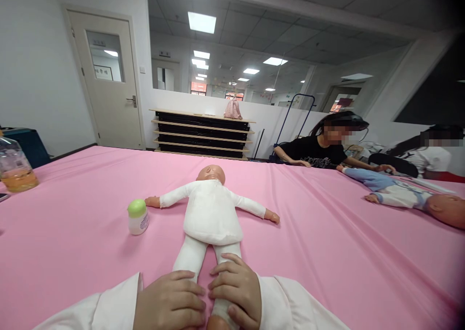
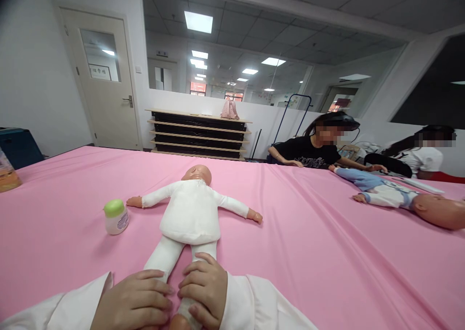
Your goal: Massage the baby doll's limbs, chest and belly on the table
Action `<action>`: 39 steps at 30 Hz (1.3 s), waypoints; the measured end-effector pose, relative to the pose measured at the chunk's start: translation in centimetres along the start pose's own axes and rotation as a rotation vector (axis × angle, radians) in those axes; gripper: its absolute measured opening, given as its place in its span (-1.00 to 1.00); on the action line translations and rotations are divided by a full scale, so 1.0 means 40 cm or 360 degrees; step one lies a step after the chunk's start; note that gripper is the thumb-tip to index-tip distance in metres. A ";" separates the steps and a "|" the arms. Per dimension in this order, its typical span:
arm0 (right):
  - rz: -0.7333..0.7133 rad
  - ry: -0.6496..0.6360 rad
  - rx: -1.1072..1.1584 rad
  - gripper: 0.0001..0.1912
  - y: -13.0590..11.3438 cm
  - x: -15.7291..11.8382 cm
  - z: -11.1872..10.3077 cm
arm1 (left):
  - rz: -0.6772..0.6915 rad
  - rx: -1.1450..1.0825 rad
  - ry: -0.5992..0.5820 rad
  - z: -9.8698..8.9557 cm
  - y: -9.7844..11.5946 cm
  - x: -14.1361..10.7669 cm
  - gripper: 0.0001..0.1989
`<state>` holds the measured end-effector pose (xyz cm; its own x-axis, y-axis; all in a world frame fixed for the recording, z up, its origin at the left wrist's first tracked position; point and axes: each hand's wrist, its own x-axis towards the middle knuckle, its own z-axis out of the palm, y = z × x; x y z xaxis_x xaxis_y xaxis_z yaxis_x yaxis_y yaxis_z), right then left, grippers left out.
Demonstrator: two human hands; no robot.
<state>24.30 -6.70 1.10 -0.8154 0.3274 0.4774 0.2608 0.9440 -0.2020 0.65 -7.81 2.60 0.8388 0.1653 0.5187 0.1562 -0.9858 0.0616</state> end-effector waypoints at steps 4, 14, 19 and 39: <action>-0.0268 0.0253 -0.0012 -0.53 0.002 0.004 0.031 | 0.0036 0.0007 -0.0055 -0.013 0.015 0.012 -0.84; 0.0144 0.0169 0.0101 -0.58 -0.015 0.005 -0.028 | -0.0209 0.0001 0.0032 0.001 0.006 -0.019 -0.71; 0.0497 0.0124 0.0137 -0.60 0.006 -0.002 -0.014 | -0.0380 -0.0250 -0.0075 0.010 -0.005 -0.021 -0.70; 0.0237 0.0274 0.0101 -0.55 0.008 0.001 0.013 | -0.0339 -0.0288 -0.0041 0.010 -0.001 -0.012 -0.73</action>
<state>24.09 -6.40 0.61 -0.6689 0.4700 0.5758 0.3343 0.8822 -0.3317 0.44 -7.84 1.99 0.8105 0.3679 0.4558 0.2370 -0.9176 0.3192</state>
